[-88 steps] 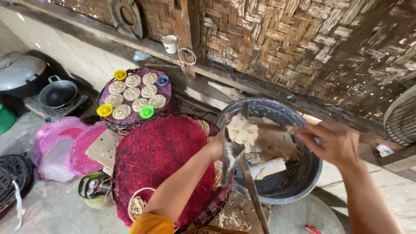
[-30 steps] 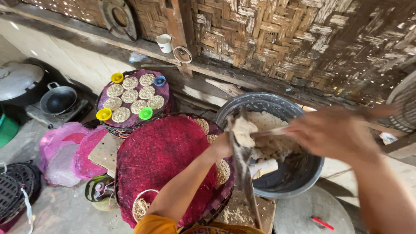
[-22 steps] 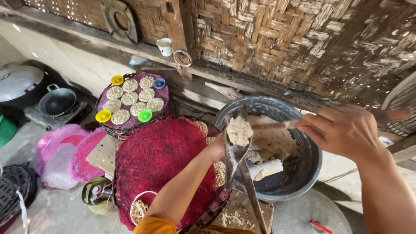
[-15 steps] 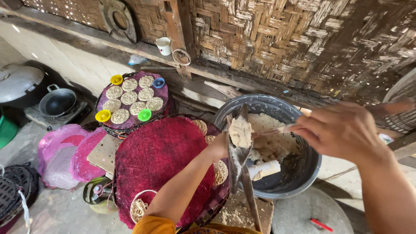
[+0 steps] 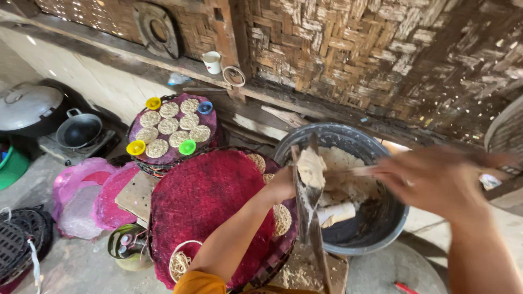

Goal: The person scoops dough from a large basin into a wooden hand press, squeezes the press to extrude noodle-like strands onto round mesh trays, and uses a plastic ring to shape the discs. Filled trays are stacked aside and the press is refilled repeatedly.

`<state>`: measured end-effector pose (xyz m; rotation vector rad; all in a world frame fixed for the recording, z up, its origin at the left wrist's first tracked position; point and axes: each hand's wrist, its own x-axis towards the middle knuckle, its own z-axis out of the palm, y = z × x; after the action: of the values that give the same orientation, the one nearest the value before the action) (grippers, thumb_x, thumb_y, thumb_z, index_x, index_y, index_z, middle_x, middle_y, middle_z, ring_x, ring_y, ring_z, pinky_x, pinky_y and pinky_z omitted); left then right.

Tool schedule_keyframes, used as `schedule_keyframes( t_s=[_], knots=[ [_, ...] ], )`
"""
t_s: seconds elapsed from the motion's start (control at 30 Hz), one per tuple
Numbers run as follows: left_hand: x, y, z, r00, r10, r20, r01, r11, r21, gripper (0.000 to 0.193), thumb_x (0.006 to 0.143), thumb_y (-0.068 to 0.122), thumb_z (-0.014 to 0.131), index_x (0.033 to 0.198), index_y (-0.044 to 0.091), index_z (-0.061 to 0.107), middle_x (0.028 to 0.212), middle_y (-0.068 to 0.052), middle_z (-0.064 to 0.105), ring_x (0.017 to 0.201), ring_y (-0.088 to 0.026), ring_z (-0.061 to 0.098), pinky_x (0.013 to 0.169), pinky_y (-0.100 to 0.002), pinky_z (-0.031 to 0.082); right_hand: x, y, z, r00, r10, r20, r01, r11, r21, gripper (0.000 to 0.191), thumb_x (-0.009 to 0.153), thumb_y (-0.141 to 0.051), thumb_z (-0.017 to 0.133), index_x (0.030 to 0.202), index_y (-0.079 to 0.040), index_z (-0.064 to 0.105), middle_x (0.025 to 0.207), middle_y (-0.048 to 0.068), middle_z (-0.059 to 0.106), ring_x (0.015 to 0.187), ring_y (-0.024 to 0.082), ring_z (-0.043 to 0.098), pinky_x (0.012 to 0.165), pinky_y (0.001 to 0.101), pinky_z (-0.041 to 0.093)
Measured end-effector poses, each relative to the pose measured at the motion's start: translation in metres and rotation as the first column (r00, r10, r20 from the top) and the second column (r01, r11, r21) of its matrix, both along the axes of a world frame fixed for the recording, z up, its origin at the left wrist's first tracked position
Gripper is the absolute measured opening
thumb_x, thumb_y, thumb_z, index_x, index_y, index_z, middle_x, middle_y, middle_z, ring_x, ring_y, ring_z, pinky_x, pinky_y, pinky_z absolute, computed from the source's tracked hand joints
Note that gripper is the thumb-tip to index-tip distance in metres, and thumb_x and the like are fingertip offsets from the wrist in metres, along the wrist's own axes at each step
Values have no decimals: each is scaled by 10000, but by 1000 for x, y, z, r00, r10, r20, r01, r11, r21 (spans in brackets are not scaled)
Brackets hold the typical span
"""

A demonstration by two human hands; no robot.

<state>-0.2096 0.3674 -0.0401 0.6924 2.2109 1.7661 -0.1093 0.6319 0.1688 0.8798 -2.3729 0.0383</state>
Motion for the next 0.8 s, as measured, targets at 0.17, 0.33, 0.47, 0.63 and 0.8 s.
schedule_keyframes(
  t_s=[0.17,0.33,0.47,0.63,0.8],
  knots=[
    [-17,25,16,983,18,-182,-66,963,-263,374,836,280,747,1144,69,725,1144,-135,753,1040,-310,738,921,-387,576,-1,11,-63,957,61,284,164,695,-700,241,989,-292,720,1184,-154,757,1017,5,771,838,31,685,690,209,547],
    [-21,26,28,991,73,-114,-103,954,-282,349,930,327,683,1201,107,697,1144,-126,750,1045,-288,733,966,-387,550,5,16,-130,802,-168,573,530,643,-553,257,926,-263,784,1116,-93,817,789,102,707,656,200,632,608,357,517],
    [-19,13,29,912,42,-408,29,986,167,399,892,274,707,1254,107,682,1207,-138,749,1120,-294,726,971,-390,550,14,26,-125,943,-268,197,332,722,-607,239,919,-291,781,1067,-103,788,925,73,765,751,153,722,665,293,557],
    [-21,32,20,913,57,-404,-101,991,-87,537,864,239,750,1355,90,592,1204,-131,708,1079,-295,685,904,-371,534,2,-6,-132,917,-395,-53,313,797,-516,145,929,-223,803,995,-95,791,772,42,708,599,189,639,577,332,497],
    [-32,26,4,998,-5,-62,28,921,388,384,897,214,734,1256,83,701,1201,-135,738,1091,-259,713,932,-369,563,15,-17,-152,947,-321,-31,263,825,-500,192,882,-219,807,977,-57,765,772,60,707,620,211,647,579,335,493]
  ],
)
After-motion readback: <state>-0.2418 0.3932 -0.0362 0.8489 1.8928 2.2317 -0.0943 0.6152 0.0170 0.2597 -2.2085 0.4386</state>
